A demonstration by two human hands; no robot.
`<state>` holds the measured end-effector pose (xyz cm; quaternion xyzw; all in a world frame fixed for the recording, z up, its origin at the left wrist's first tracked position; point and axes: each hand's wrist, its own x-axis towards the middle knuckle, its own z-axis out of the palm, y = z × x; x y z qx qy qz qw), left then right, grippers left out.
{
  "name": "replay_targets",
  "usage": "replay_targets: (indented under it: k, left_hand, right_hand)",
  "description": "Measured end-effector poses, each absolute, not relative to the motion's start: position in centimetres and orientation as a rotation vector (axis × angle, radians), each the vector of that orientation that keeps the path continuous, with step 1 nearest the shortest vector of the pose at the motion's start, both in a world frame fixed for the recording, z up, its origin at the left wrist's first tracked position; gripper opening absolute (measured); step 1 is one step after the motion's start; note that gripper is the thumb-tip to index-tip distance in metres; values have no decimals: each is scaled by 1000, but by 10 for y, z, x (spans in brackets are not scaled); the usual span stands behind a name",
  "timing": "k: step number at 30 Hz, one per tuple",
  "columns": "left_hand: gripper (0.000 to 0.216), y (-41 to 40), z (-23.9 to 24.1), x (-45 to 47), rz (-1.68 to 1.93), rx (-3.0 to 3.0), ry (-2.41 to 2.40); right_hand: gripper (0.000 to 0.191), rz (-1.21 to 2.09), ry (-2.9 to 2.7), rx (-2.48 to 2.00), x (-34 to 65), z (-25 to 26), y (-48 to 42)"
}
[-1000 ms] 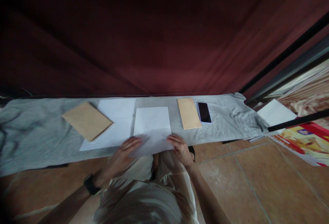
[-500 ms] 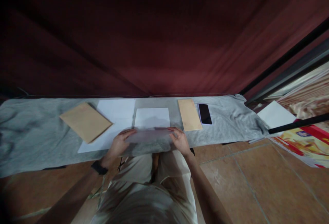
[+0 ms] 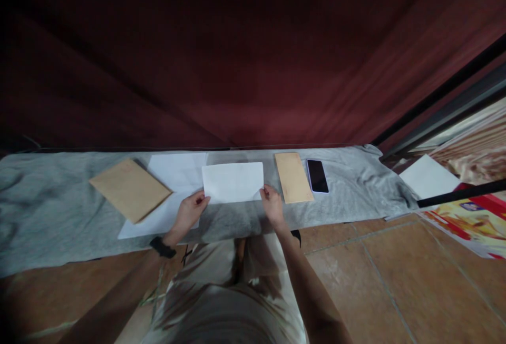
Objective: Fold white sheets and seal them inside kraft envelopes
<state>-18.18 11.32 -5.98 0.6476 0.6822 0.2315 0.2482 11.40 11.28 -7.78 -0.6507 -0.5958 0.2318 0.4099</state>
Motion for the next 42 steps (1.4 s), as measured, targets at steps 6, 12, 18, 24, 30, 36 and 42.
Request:
replay_targets:
  k: [6, 12, 18, 24, 30, 36, 42]
  left_hand:
    - [36, 115, -58, -173, 595, 1680, 1867]
    - [50, 105, -53, -164, 516, 1710, 1918]
    - [52, 104, -45, -159, 387, 1758, 1972]
    - [43, 107, -44, -156, 281, 1801, 1998]
    - [43, 105, -42, -157, 269, 1824, 1985]
    - [44, 104, -37, -153, 200, 1848, 2000]
    - [46, 96, -32, -146, 153, 1975, 2054]
  right_hand:
    - [38, 454, -1554, -1721, 116, -80, 111]
    - [37, 320, -1685, -1832, 119, -89, 104]
    - [38, 54, -1788, -1843, 113, -95, 95]
    - [39, 15, -1834, -1859, 100, -83, 94]
    - [45, 162, -2034, -1592, 52, -83, 104]
    - [53, 128, -2142, -1694, 32, -94, 102]
    - [54, 88, -2143, -1753, 48, -99, 95]
